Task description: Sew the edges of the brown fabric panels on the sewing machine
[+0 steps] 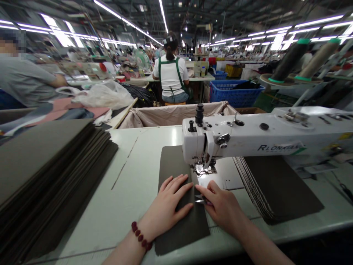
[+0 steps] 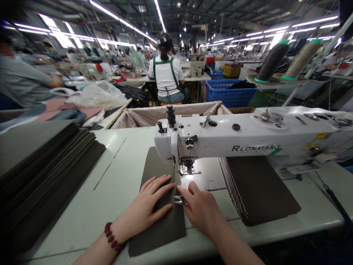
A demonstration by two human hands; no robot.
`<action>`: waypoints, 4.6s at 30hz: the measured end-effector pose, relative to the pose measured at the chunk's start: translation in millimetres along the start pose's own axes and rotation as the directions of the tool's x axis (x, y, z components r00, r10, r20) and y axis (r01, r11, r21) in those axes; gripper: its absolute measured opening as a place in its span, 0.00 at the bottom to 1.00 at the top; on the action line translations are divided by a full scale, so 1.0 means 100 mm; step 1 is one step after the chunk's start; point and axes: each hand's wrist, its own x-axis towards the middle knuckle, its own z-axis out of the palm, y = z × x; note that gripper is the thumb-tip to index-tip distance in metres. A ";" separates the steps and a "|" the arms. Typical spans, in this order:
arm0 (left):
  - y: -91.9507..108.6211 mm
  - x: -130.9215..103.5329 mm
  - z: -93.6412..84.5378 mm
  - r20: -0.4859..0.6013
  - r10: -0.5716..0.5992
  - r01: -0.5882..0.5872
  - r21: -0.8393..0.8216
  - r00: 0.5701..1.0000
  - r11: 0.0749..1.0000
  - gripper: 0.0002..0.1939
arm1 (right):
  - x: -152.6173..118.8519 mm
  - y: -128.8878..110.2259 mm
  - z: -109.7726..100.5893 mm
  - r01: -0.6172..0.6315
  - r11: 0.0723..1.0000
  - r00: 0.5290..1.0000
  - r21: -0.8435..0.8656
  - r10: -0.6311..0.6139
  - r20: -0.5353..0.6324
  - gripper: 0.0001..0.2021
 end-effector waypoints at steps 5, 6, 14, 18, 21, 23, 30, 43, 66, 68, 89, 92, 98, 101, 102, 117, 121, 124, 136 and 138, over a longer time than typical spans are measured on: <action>0.00 -0.01 0.00 0.008 -0.007 0.007 0.002 1.000 1.000 0.26 | 0.01 0.00 0.00 0.000 1.000 1.000 0.011 0.000 0.001 0.26; -0.01 -0.01 0.00 0.009 -0.007 0.007 0.003 1.000 1.000 0.26 | 0.00 0.00 0.00 -0.001 1.000 1.000 0.012 0.001 0.001 0.26; -0.02 0.00 0.03 -0.022 -0.004 0.004 -0.004 1.000 1.000 0.26 | 0.00 0.00 0.01 0.001 1.000 1.000 0.004 -0.001 -0.003 0.26; -0.02 0.00 0.03 -0.028 0.000 0.000 -0.004 1.000 1.000 0.26 | 0.00 0.01 0.02 0.005 1.000 1.000 0.012 -0.005 0.001 0.26; -0.02 0.00 0.02 -0.022 -0.001 0.001 0.005 1.000 1.000 0.26 | 0.00 0.01 0.01 0.000 1.000 1.000 0.015 -0.001 0.004 0.26; -0.02 0.00 0.02 -0.018 -0.002 0.002 0.010 1.000 1.000 0.26 | 0.00 0.01 0.00 0.002 1.000 1.000 0.012 -0.002 0.004 0.26; -0.03 0.01 0.04 -0.052 -0.008 0.008 -0.001 0.999 1.000 0.26 | 0.00 0.00 -0.01 0.006 1.000 1.000 0.012 -0.006 -0.009 0.27; -0.07 0.06 0.13 -0.055 -0.075 0.077 0.024 0.996 0.997 0.33 | -0.01 0.00 0.01 -0.003 1.000 1.000 0.029 0.004 -0.004 0.25; -0.08 0.06 0.15 -0.085 -0.077 0.080 0.033 0.993 0.996 0.35 | 0.00 0.01 0.05 -0.001 1.000 1.000 0.026 0.001 -0.028 0.26; -0.08 0.06 0.15 -0.090 -0.079 0.082 0.033 0.993 0.996 0.35 | 0.00 0.01 0.06 0.001 1.000 1.000 0.022 -0.001 -0.029 0.26; -0.05 0.05 0.15 -0.108 -0.095 0.100 0.038 0.990 0.994 0.37 | -0.02 -0.02 0.01 -0.005 1.000 0.999 0.009 0.006 -0.048 0.23; -0.07 0.04 0.18 -0.118 -0.092 0.097 0.039 0.989 0.995 0.38 | -0.02 -0.04 0.01 -0.008 1.000 0.999 0.000 0.008 -0.052 0.22; -0.06 0.04 0.19 -0.120 -0.081 0.089 0.062 0.989 0.994 0.38 | -0.01 -0.10 -0.04 -0.012 1.000 0.998 -0.024 0.010 -0.056 0.20; -0.03 0.05 0.10 -0.158 -0.147 0.167 0.119 0.976 0.979 0.34 | -0.03 -0.12 -0.06 -0.015 0.999 0.998 -0.042 0.013 -0.055 0.19; -0.03 0.05 0.07 -0.186 -0.194 0.221 0.135 0.963 0.966 0.31 | -0.03 -0.13 -0.06 -0.013 0.999 0.998 -0.047 0.011 -0.057 0.19; -0.25 -1.32 0.09 -0.085 -0.307 0.317 0.152 0.948 0.936 0.34 | -0.20 -0.01 -0.16 -0.057 0.955 0.969 0.291 0.123 -0.216 0.12; -0.11 -1.35 0.07 -0.079 -0.232 0.238 0.085 0.970 0.968 0.32 | -0.54 -0.14 -0.27 -0.186 0.927 0.943 0.327 0.262 -0.207 0.12; 0.04 -1.23 0.05 -0.115 -0.239 0.247 0.059 0.964 0.967 0.23 | -0.89 -0.24 -0.26 -0.236 0.900 0.943 0.366 0.304 -0.139 0.12; 0.79 -0.89 0.31 -0.138 0.046 -0.062 -0.116 0.989 0.991 0.12 | -1.45 -0.51 0.15 -0.242 0.928 0.968 0.283 0.252 0.000 0.05; 0.83 -0.87 0.29 -0.158 0.016 -0.037 -0.134 0.987 0.990 0.11 | -1.43 -0.54 0.17 -0.233 0.931 0.969 0.279 0.246 -0.010 0.05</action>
